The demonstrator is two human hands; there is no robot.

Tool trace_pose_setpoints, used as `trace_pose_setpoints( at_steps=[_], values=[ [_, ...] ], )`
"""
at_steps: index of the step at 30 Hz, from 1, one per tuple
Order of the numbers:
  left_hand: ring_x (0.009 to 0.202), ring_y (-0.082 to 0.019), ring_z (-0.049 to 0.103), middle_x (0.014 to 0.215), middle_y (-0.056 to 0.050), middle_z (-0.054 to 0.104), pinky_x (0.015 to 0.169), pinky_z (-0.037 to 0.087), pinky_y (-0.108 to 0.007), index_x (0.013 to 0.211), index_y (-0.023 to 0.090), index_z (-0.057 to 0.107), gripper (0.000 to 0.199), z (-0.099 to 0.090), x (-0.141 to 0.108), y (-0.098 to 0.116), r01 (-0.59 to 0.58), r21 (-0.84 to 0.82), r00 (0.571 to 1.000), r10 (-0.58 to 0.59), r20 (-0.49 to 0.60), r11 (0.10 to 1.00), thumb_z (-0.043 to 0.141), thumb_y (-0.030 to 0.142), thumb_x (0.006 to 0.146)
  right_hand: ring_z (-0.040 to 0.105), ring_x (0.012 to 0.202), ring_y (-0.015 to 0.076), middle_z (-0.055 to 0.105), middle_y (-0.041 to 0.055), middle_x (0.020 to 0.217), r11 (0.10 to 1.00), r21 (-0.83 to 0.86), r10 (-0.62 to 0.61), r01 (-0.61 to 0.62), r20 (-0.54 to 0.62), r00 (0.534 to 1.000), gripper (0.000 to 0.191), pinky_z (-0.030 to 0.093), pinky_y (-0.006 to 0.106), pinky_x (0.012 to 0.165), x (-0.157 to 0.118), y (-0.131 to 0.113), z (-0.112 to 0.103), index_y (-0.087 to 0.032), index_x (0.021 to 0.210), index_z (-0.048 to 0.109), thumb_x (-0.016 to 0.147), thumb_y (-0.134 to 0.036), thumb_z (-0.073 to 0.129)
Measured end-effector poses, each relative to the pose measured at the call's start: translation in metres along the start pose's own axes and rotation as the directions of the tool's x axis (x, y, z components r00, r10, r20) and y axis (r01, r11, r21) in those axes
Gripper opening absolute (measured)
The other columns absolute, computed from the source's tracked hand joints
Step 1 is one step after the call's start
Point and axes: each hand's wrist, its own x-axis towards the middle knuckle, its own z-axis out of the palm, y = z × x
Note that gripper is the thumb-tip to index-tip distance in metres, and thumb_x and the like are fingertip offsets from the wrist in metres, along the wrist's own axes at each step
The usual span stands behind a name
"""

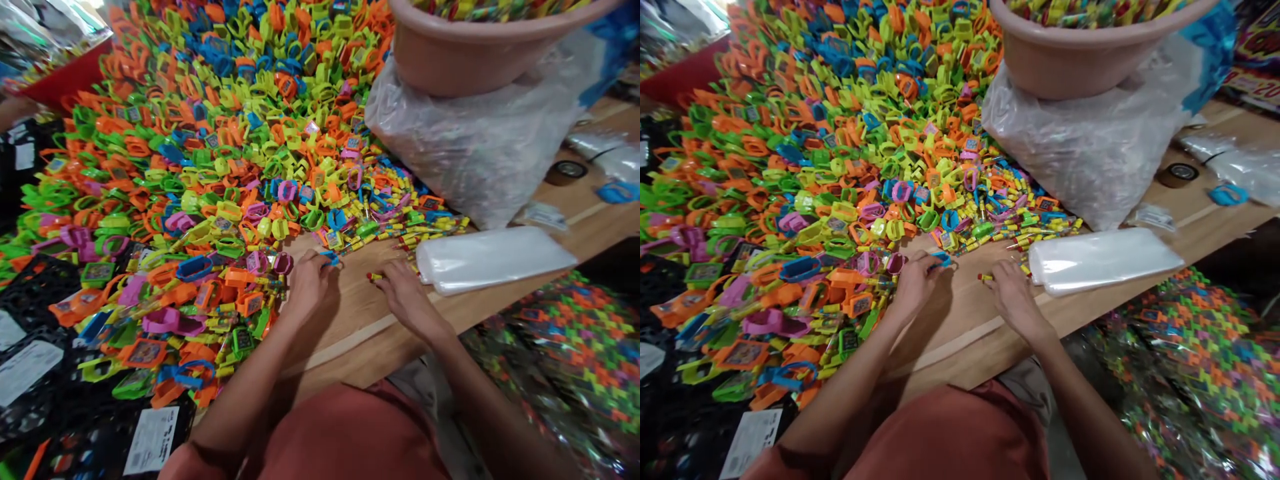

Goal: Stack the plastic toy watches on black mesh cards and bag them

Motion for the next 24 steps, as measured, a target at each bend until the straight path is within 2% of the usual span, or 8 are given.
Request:
trace_pose_setpoints(
  at_steps=[2, 4, 7, 10, 16, 21, 24],
  values=[
    [0.092, -0.020, 0.069, 0.103, -0.008, 0.075, 0.083, 0.052, -0.028, 0.105, 0.017, 0.078, 0.015, -0.003, -0.007, 0.001, -0.020, -0.062, 1.000, 0.020, -0.001, 0.998, 0.066, 0.015, 0.095, 0.061, 0.090, 0.0243, 0.065, 0.0084, 0.095, 0.964, 0.251, 0.086, -0.092, 0.038, 0.996, 0.020, 0.049, 0.038, 0.082, -0.001, -0.008, 0.008, -0.020, 0.111, 0.063, 0.103, -0.028, 0.047],
    [0.094, -0.019, 0.070, 0.105, -0.007, 0.077, 0.083, 0.053, -0.027, 0.108, 0.018, 0.077, 0.017, -0.004, -0.015, 0.003, -0.045, -0.141, 0.999, 0.044, -0.014, 0.989, 0.066, 0.015, 0.095, 0.063, 0.086, 0.0206, 0.067, 0.0053, 0.096, 0.871, 0.455, 0.145, -0.184, 0.119, 0.982, 0.027, 0.051, 0.035, 0.080, -0.002, -0.017, 0.016, -0.022, 0.125, 0.060, 0.105, -0.032, 0.045],
    [0.096, -0.019, 0.070, 0.105, -0.006, 0.077, 0.085, 0.054, -0.028, 0.109, 0.020, 0.078, 0.023, -0.002, -0.024, 0.007, -0.140, -0.291, 0.989, 0.118, -0.091, 0.946, 0.064, 0.009, 0.094, 0.063, 0.085, 0.0178, 0.068, 0.0046, 0.103, 0.753, 0.613, 0.152, -0.241, 0.194, 0.969, 0.036, 0.050, 0.033, 0.081, -0.001, -0.027, 0.024, -0.024, 0.134, 0.060, 0.105, -0.040, 0.045],
    [0.095, -0.020, 0.069, 0.101, -0.006, 0.075, 0.085, 0.054, -0.030, 0.107, 0.021, 0.079, 0.026, 0.002, -0.031, 0.010, -0.219, -0.353, 0.971, 0.168, -0.172, 0.909, 0.063, 0.006, 0.094, 0.059, 0.083, 0.0168, 0.068, 0.0051, 0.102, 0.684, 0.681, 0.165, -0.261, 0.204, 0.965, 0.040, 0.048, 0.030, 0.077, 0.001, -0.035, 0.023, -0.022, 0.128, 0.066, 0.103, -0.048, 0.050],
    [0.096, -0.021, 0.067, 0.099, -0.007, 0.073, 0.084, 0.053, -0.032, 0.106, 0.019, 0.078, 0.022, 0.006, -0.035, 0.015, -0.260, -0.347, 0.955, 0.187, -0.229, 0.901, 0.064, 0.007, 0.094, 0.050, 0.073, 0.0148, 0.063, 0.0015, 0.085, 0.550, 0.777, 0.211, -0.305, 0.225, 0.951, 0.046, 0.042, 0.027, 0.069, 0.001, -0.041, 0.018, -0.020, 0.126, 0.071, 0.098, -0.055, 0.058],
    [0.096, -0.020, 0.066, 0.099, -0.007, 0.072, 0.083, 0.053, -0.031, 0.107, 0.019, 0.077, 0.020, 0.005, -0.035, 0.014, -0.329, -0.311, 0.933, 0.257, -0.251, 0.892, 0.062, 0.010, 0.096, 0.051, 0.075, 0.0147, 0.064, 0.0014, 0.086, 0.463, 0.829, 0.213, -0.315, 0.241, 0.947, 0.047, 0.041, 0.025, 0.067, 0.000, -0.040, 0.020, -0.023, 0.129, 0.071, 0.094, -0.055, 0.066],
    [0.093, -0.020, 0.064, 0.097, -0.007, 0.073, 0.081, 0.052, -0.031, 0.106, 0.018, 0.076, 0.020, 0.006, -0.035, 0.014, -0.377, -0.225, 0.910, 0.314, -0.273, 0.898, 0.060, 0.010, 0.097, 0.056, 0.079, 0.0150, 0.069, 0.0024, 0.092, 0.453, 0.835, 0.207, -0.313, 0.243, 0.948, 0.045, 0.045, 0.025, 0.072, 0.000, -0.043, 0.017, -0.023, 0.127, 0.072, 0.093, -0.053, 0.069]
  ],
)
